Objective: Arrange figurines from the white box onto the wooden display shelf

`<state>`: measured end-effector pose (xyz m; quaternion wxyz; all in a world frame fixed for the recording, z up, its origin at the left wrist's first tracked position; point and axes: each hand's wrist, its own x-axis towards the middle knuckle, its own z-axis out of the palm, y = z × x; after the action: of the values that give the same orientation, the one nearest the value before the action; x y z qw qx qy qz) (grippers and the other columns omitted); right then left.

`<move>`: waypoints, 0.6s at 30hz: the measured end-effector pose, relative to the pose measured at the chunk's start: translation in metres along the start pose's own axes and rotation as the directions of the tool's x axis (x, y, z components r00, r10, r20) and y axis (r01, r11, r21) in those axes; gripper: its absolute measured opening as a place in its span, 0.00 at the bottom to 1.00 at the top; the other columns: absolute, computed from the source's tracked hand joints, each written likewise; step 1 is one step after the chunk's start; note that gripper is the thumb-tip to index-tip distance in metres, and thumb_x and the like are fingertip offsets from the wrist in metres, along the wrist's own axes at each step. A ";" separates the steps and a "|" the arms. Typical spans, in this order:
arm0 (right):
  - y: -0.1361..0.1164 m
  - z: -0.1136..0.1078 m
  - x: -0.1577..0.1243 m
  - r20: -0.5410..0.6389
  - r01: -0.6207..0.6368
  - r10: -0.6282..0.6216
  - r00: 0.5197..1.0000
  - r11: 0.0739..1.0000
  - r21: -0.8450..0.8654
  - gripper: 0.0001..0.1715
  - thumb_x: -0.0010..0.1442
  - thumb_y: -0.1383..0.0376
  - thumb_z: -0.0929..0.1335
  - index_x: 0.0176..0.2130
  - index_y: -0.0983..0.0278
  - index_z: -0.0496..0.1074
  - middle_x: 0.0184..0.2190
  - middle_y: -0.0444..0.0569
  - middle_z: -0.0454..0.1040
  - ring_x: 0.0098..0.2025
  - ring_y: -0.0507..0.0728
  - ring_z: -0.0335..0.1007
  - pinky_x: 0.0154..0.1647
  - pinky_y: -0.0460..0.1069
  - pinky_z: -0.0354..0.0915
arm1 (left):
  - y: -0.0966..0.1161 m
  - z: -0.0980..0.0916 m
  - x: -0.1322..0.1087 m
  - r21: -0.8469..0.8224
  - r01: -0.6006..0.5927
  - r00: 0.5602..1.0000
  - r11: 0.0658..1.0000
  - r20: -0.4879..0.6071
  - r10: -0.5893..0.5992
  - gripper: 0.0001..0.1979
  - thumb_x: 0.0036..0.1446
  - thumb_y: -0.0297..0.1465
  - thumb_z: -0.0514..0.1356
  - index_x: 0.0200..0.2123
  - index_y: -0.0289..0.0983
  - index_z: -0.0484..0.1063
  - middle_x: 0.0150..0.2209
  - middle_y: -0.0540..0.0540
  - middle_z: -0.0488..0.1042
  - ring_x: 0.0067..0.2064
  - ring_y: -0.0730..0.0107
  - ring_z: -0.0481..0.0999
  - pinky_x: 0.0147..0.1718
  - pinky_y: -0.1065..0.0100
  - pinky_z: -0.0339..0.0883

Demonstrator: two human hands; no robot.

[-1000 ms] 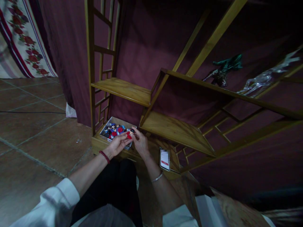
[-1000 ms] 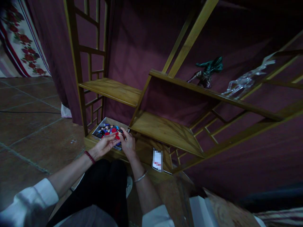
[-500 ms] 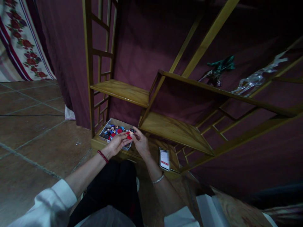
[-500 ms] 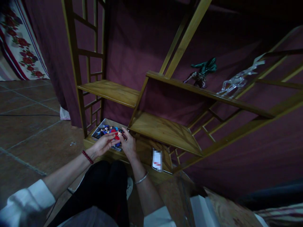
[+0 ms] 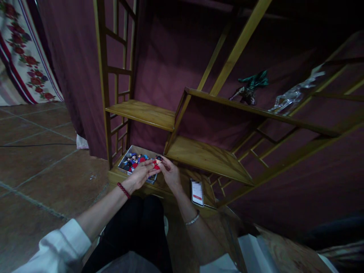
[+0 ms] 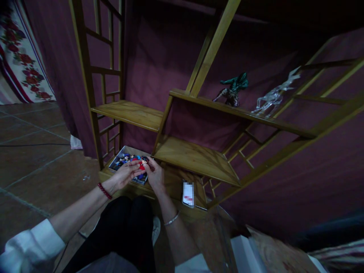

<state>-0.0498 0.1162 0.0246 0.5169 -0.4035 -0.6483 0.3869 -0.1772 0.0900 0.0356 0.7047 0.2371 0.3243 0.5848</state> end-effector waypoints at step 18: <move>0.000 -0.026 -0.011 -0.100 0.003 -0.007 0.995 0.999 -0.041 0.17 0.51 0.61 0.66 0.42 0.60 0.71 0.41 0.46 0.75 0.43 0.56 0.71 0.48 0.53 0.65 | -0.009 0.026 0.002 0.071 0.008 1.000 0.997 0.023 -0.009 0.08 0.51 0.17 0.54 0.32 0.30 0.71 0.33 0.43 0.74 0.34 0.71 0.75 0.44 0.60 0.68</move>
<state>-0.0231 0.1079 0.0248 0.5413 -0.4311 -0.6304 0.3518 -0.1518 0.0912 0.0464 0.7020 0.2674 0.3378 0.5671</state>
